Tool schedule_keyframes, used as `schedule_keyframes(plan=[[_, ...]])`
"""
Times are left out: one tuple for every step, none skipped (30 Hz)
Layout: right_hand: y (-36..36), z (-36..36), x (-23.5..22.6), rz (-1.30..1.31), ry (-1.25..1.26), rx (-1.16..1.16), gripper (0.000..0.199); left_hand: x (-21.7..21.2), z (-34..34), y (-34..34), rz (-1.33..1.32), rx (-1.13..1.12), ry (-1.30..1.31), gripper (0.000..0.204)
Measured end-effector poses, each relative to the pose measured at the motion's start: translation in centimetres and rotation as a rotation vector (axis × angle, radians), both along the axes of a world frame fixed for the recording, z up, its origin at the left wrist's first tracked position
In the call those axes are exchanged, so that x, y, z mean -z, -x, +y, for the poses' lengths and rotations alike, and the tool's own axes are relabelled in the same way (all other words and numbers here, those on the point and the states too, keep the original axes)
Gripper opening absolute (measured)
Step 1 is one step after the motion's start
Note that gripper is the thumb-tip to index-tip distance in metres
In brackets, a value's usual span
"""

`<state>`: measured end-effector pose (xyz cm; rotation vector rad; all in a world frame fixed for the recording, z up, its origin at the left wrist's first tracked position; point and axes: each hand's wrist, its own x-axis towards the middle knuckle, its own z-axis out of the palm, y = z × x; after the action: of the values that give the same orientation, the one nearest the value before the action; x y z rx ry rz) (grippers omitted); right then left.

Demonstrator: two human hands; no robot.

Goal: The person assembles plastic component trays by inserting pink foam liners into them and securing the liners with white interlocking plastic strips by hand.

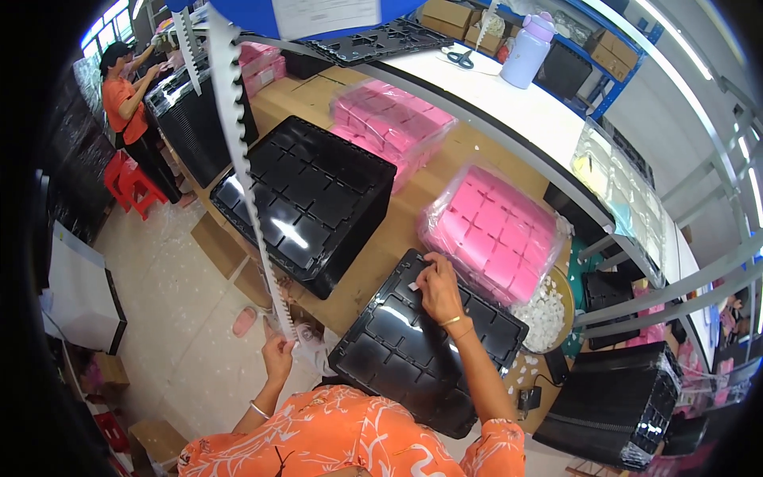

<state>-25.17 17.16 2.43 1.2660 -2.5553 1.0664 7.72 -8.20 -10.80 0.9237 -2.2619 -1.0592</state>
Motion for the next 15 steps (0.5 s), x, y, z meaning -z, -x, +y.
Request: schedule_keyframes(plan=[[0.6,0.0,0.5,0.002,-0.003,0.002,0.008,0.5,0.3,-0.6,-0.044,-0.03,-0.06,0.014],[1.2,-0.1,1.0,0.044,-0.048,0.004,0.008,0.9,0.6,-1.1,-0.09,-0.062,-0.119,0.015],[1.8,-0.2,1.5,0.085,-0.093,0.005,0.009,1.1,1.1,-1.4,-0.126,-0.074,-0.142,0.015],[2.3,-0.3,2.0,0.086,-0.094,0.005,0.009,1.4,1.5,-1.6,-0.125,-0.075,-0.143,0.015],[2.7,-0.6,2.4,0.144,-0.113,0.033,0.009,1.5,2.0,-1.8,-0.114,-0.098,-0.209,0.015],[3.0,-0.7,2.8,0.203,-0.132,0.062,0.01,1.5,2.4,-1.8,-0.102,-0.12,-0.275,0.014],[3.2,-0.8,3.1,0.203,-0.132,0.059,0.01,1.4,2.8,-1.8,-0.103,-0.109,-0.294,0.015],[3.1,-1.0,3.3,0.219,-0.141,0.075,0.012,0.7,3.2,-1.6,-0.105,-0.113,-0.295,0.015],[3.1,-1.1,3.5,0.235,-0.15,0.092,0.013,0.0,3.6,-1.3,-0.077,-0.095,-0.347,0.015],[3.0,-1.1,3.6,0.234,-0.151,0.09,0.013,-0.3,3.8,-1.1,-0.049,-0.075,-0.399,0.015],[2.8,-1.2,3.3,0.254,-0.147,0.099,0.013,-0.5,3.9,-0.8,-0.064,-0.044,-0.431,0.014],[2.6,-1.2,3.2,0.274,-0.143,0.109,0.013,-0.8,4.2,-0.8,-0.065,-0.048,-0.433,0.014],[2.6,-1.2,3.3,0.272,-0.144,0.107,0.013,-1.3,4.5,-0.8,-0.074,-0.003,-0.391,0.014],[2.5,-1.0,3.3,0.235,-0.121,0.104,0.013,-1.9,4.7,-0.4,-0.083,0.044,-0.348,0.015],[2.5,-0.9,3.4,0.197,-0.098,0.102,0.012,-2.3,4.7,0.0,-0.085,0.046,-0.348,0.015]])
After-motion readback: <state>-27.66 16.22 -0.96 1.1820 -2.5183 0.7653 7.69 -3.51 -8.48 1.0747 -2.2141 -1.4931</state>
